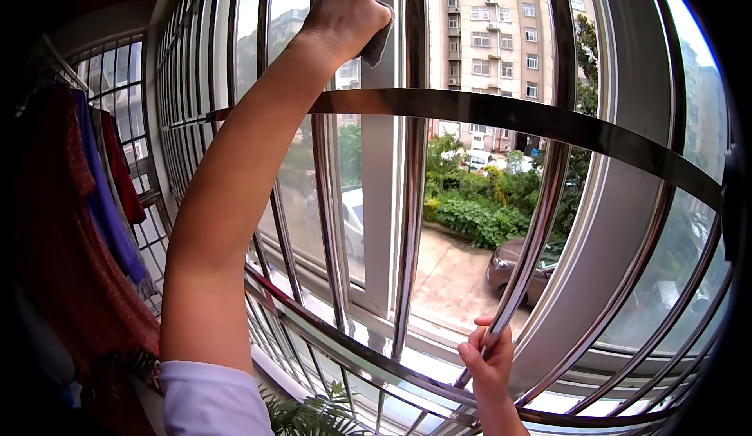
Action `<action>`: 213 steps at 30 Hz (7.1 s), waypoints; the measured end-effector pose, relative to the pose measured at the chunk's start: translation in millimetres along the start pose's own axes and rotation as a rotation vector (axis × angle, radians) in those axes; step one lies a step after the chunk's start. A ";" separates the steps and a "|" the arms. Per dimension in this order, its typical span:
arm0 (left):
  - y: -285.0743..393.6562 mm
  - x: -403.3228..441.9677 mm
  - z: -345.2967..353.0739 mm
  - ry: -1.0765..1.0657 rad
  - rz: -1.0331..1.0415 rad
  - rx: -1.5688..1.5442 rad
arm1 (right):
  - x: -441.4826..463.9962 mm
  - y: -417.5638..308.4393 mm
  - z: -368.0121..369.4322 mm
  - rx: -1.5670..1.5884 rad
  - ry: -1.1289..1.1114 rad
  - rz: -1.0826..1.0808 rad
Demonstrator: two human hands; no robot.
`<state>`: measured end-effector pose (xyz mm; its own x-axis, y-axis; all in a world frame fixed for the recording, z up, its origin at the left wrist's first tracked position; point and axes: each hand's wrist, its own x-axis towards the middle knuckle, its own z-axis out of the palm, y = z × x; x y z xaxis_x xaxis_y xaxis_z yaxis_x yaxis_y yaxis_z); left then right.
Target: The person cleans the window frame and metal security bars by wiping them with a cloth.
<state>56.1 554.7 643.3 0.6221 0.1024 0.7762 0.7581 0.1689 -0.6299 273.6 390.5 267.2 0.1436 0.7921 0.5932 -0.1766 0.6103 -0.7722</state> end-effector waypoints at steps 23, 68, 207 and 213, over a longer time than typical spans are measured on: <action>1.1 -18.8 18.6 -0.027 0.047 0.132 | -1.3 3.1 7.0 -0.046 0.050 -0.019; 307.8 -254.6 -7.8 -0.457 0.333 -1.740 | 7.5 5.4 2.9 0.040 -0.043 -0.079; 265.9 -192.9 11.9 -1.463 -0.101 -2.009 | -96.2 15.7 -46.8 -1.380 -0.085 -0.386; 270.5 -197.1 11.8 -1.513 -0.032 -1.908 | -96.3 16.2 -46.6 -1.383 -0.079 -0.393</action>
<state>136.3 591.8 320.2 0.7599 0.5892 -0.2744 0.5735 -0.4091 0.7097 302.2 323.8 187.0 -0.1014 0.6033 0.7911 0.9365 0.3261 -0.1287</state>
